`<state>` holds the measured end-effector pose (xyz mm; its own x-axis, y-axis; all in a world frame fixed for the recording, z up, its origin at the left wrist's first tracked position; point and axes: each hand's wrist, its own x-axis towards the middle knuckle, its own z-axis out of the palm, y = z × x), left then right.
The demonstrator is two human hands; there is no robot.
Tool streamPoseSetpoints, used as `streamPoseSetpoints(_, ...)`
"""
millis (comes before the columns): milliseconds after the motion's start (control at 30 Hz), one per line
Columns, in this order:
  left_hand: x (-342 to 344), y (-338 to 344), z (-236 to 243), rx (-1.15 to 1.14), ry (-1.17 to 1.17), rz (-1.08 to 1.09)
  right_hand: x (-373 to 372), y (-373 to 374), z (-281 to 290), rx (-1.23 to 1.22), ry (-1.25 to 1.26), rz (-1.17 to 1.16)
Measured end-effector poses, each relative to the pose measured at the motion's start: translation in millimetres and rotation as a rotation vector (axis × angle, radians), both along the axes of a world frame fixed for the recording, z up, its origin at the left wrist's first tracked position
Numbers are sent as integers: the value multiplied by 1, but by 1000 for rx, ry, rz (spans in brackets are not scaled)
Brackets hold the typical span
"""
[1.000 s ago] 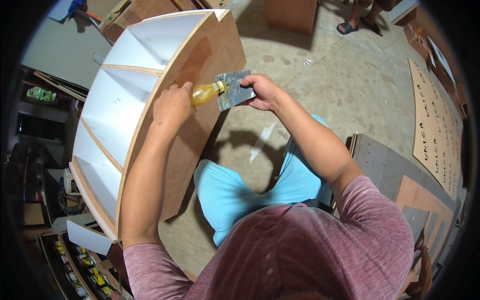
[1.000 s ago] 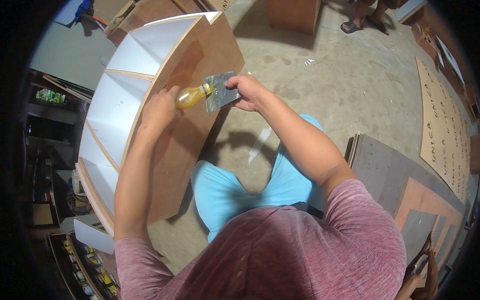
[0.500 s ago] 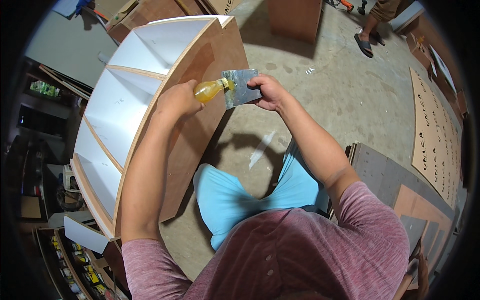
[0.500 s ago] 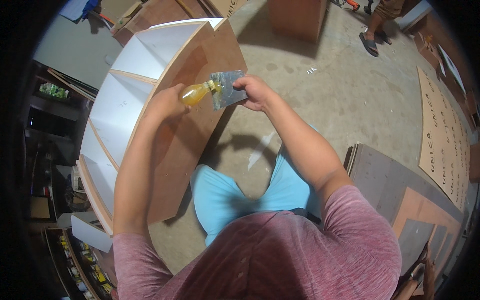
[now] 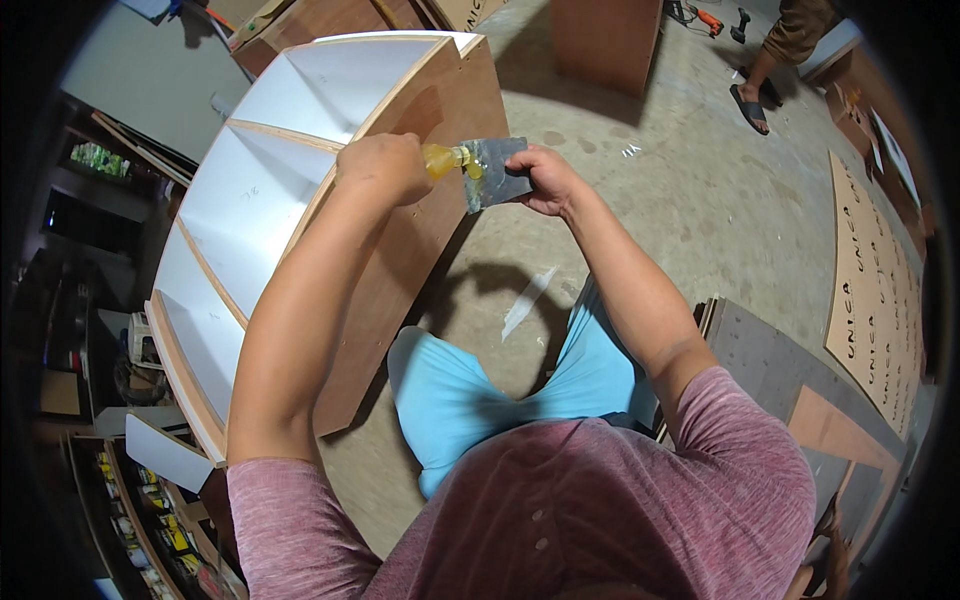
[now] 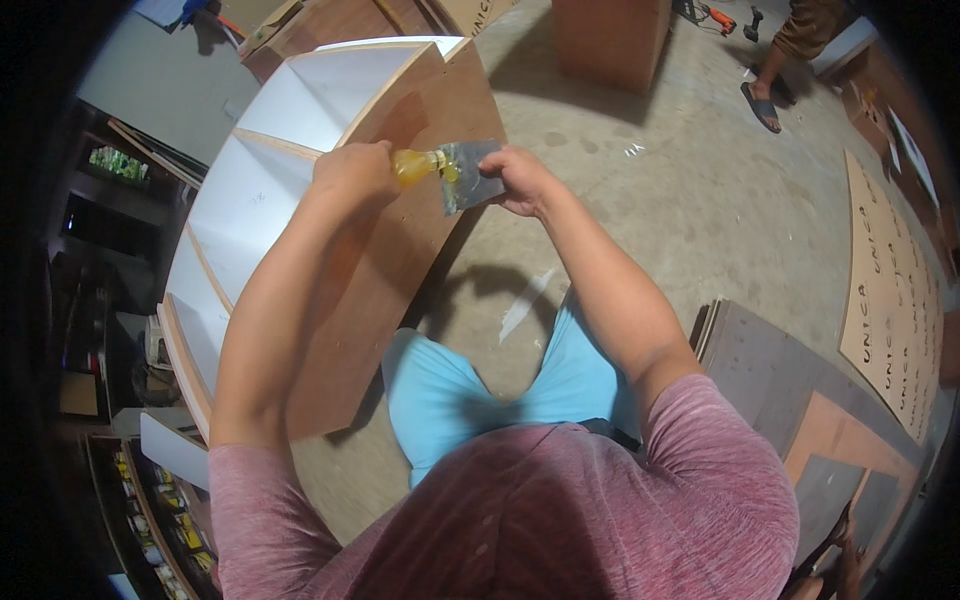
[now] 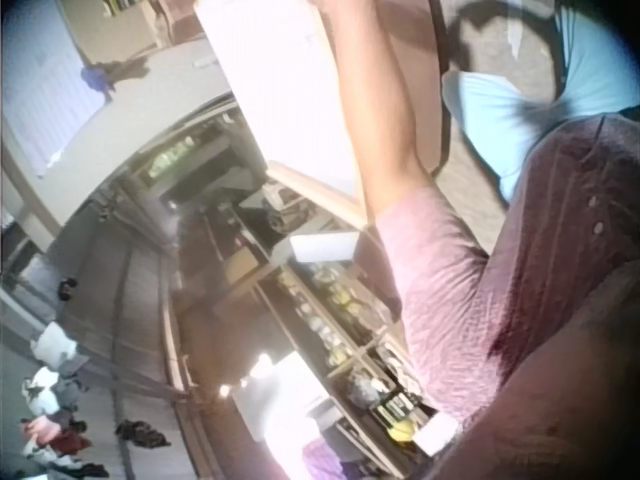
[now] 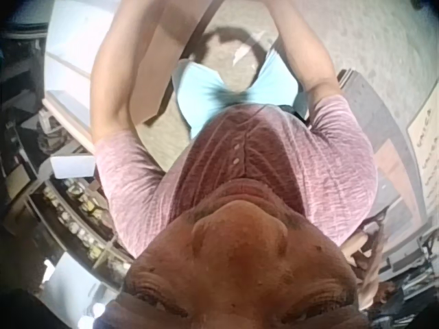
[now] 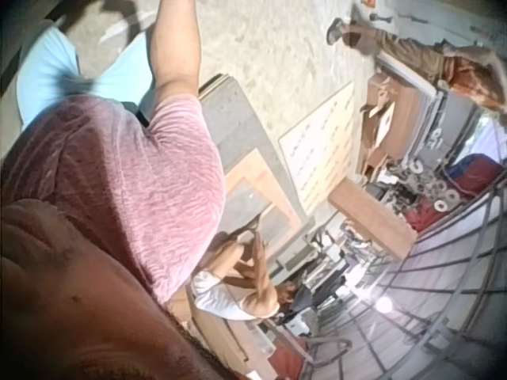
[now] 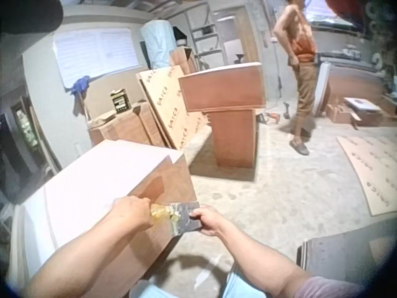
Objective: The person applies a liquid finish to a wooden cabinet using a cloth. They pour the finish from a bottle onto the cloth and wipe it onto the cabinet's exterior surfaces, focusing on the edges and sides.
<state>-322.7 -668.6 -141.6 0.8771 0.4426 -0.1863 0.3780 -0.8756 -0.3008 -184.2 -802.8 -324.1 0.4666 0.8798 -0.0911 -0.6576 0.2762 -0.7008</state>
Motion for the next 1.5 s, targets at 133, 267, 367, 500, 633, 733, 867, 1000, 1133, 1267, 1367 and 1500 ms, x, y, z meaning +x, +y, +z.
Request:
streamPoseSetpoints(133,10,-9,1,148,-1,-28,3,1,11,-71,-1,-34)
streamPoseSetpoints(267,20,-2,4,177,-111,-56,34,5,10,-48,118,31)
streamPoseSetpoints(367,29,4,16,-17,-218,-17,57,6,41,70,165,83)
streamPoseSetpoints(500,37,20,12,-137,-436,14,69,13,97,36,88,64)
streamPoseSetpoints(633,39,20,14,-397,-581,85,81,0,141,37,29,50)
streamPoseSetpoints(733,36,20,9,-506,-646,86,79,-5,164,0,-3,28)
streamPoseSetpoints(867,35,26,1,-621,-744,61,89,-5,162,63,56,36)
streamPoseSetpoints(1000,31,32,-7,-693,-764,80,86,-1,159,118,113,61)
streamPoseSetpoints(1133,27,35,-5,-656,-717,84,89,3,159,174,127,114)
streamPoseSetpoints(1267,30,40,-2,-626,-738,46,112,4,160,292,140,164)
streamPoseSetpoints(1367,25,47,0,-848,-881,88,118,11,146,225,106,51)
streamPoseSetpoints(1500,6,69,5,-1105,-1137,53,118,31,91,48,99,-99)
